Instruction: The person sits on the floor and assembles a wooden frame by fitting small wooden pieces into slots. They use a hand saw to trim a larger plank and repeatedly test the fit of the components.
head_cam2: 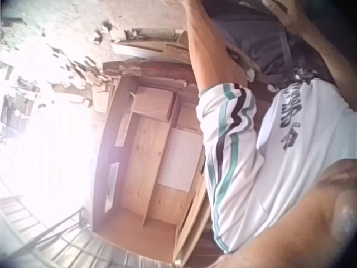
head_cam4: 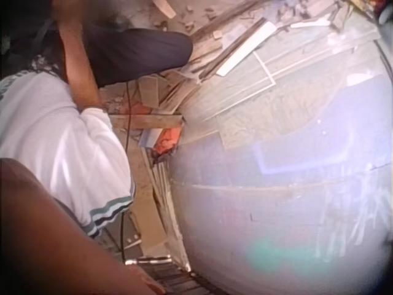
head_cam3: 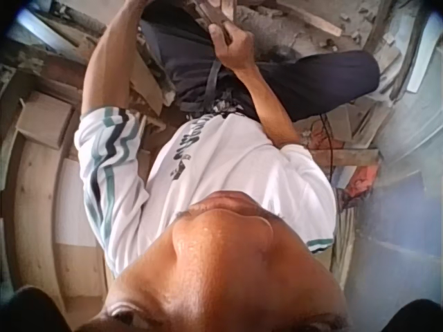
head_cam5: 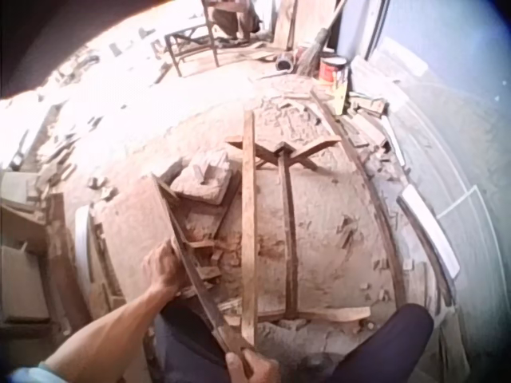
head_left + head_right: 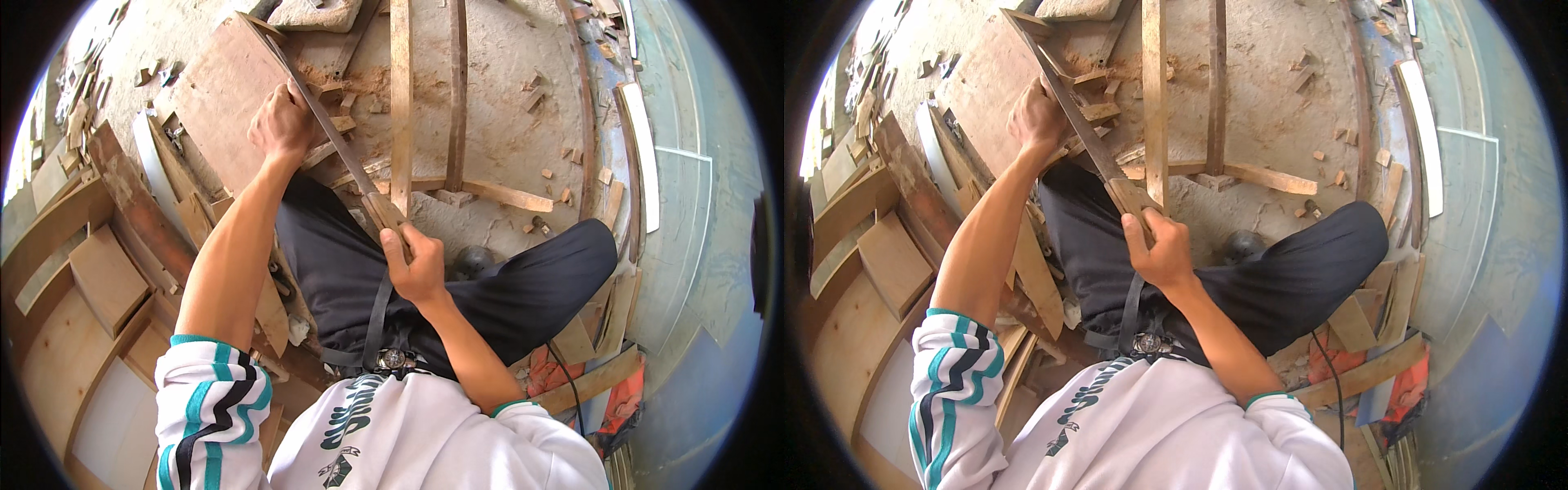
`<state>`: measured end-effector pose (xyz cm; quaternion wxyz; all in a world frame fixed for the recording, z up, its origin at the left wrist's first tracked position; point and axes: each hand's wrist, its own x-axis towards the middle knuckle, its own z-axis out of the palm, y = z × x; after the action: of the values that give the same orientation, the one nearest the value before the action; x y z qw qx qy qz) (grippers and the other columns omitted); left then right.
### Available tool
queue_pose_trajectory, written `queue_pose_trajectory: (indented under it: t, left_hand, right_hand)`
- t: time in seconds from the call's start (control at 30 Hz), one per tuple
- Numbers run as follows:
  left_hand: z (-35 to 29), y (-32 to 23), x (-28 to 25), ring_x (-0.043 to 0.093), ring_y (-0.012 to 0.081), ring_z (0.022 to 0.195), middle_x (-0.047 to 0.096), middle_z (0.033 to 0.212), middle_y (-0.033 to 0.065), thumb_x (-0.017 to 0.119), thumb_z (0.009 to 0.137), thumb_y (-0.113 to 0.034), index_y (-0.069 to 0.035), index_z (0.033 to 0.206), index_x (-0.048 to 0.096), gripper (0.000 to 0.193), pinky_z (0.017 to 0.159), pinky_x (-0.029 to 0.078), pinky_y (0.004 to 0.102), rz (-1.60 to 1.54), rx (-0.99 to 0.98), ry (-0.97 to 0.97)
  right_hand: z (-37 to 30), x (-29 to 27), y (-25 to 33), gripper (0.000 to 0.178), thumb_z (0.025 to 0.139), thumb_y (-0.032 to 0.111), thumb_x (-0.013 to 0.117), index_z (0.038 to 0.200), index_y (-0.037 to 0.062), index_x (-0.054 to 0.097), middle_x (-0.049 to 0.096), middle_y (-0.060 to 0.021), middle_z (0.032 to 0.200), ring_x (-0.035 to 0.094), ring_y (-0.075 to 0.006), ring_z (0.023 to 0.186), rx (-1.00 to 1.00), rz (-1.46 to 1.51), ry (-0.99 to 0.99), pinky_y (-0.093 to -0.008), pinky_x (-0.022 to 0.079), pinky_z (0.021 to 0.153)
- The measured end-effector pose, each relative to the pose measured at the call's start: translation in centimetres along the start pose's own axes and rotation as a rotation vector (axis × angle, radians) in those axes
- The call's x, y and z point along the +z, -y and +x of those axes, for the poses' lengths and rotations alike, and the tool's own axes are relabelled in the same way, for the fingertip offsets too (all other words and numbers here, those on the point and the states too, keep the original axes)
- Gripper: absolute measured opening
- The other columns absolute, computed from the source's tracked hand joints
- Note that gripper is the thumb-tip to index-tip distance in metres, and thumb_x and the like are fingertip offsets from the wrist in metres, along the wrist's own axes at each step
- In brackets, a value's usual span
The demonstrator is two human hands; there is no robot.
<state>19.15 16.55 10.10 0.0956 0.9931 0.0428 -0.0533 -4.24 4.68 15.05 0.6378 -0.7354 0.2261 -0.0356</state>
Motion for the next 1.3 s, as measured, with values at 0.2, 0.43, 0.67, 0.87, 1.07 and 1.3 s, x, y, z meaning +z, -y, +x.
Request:
queue_pose_trajectory:
  t: [0.2,0.43,0.67,0.87,1.07,1.3]
  left_hand:
    - [0.1,-0.2,-0.1,0.067,0.0384,0.102,0.073,0.103,0.0157,0.036,0.103,-0.046,-0.012,0.100,0.073,0.050,0.090,0.049,0.0500,-0.003,0.021,-0.006]
    - [0.3,0.0,-0.1,0.068,0.0377,0.101,0.073,0.103,0.0162,0.036,0.102,-0.045,-0.012,0.098,0.073,0.049,0.089,0.050,0.0495,0.018,-0.027,-0.011]
    - [0.4,-0.4,-0.1,0.068,0.0361,0.102,0.073,0.107,0.0135,0.037,0.102,-0.043,-0.011,0.100,0.073,0.048,0.090,0.050,0.0487,-0.007,-0.060,-0.006]
    - [0.3,-0.5,0.2,0.068,0.0369,0.102,0.073,0.108,0.0137,0.038,0.101,-0.043,-0.010,0.100,0.073,0.048,0.091,0.050,0.0490,-0.068,-0.052,-0.046]
    - [0.5,-0.2,-0.7,0.067,0.0391,0.102,0.073,0.105,0.0169,0.040,0.099,-0.041,-0.009,0.097,0.073,0.046,0.090,0.050,0.0496,-0.103,-0.141,0.007]
    - [0.5,-0.6,-0.6,0.068,0.0387,0.102,0.073,0.106,0.0178,0.042,0.097,-0.038,-0.008,0.098,0.073,0.044,0.090,0.051,0.0495,-0.119,-0.147,-0.020]
  right_hand:
    - [4.3,3.7,0.8,0.039,0.099,0.030,0.061,0.078,-0.0033,0.060,0.051,-0.0164,0.057,0.049,-0.0187,0.050,0.063,-0.040,0.041,-0.0366,0.041,0.050]
    - [-0.3,0.3,2.5,0.039,0.097,0.030,0.061,0.074,-0.0006,0.057,0.059,-0.0246,0.062,0.062,-0.0436,0.058,0.098,-0.057,0.050,-0.0460,0.047,0.053]
    - [3.3,1.2,5.0,0.035,0.092,0.030,0.068,0.089,-0.0043,0.062,0.061,-0.0218,0.063,0.065,-0.0400,0.059,0.044,-0.010,0.167,-0.0446,0.049,0.056]
    - [2.3,0.7,4.2,0.045,0.090,0.035,0.074,0.100,-0.0069,0.061,0.061,-0.0175,0.063,0.065,-0.0348,0.059,-0.017,0.054,0.174,-0.0402,0.049,0.055]
    - [1.2,-0.3,7.7,0.042,0.096,0.035,0.065,0.101,-0.0063,0.062,0.056,-0.0150,0.058,0.062,-0.0327,0.051,-0.038,-0.032,0.196,-0.0391,0.047,0.051]
    - [2.7,1.7,7.5,0.023,0.094,0.019,0.056,0.095,-0.0034,0.063,0.056,-0.0189,0.059,0.063,-0.0377,0.053,-0.034,-0.053,0.080,-0.0430,0.047,0.050]
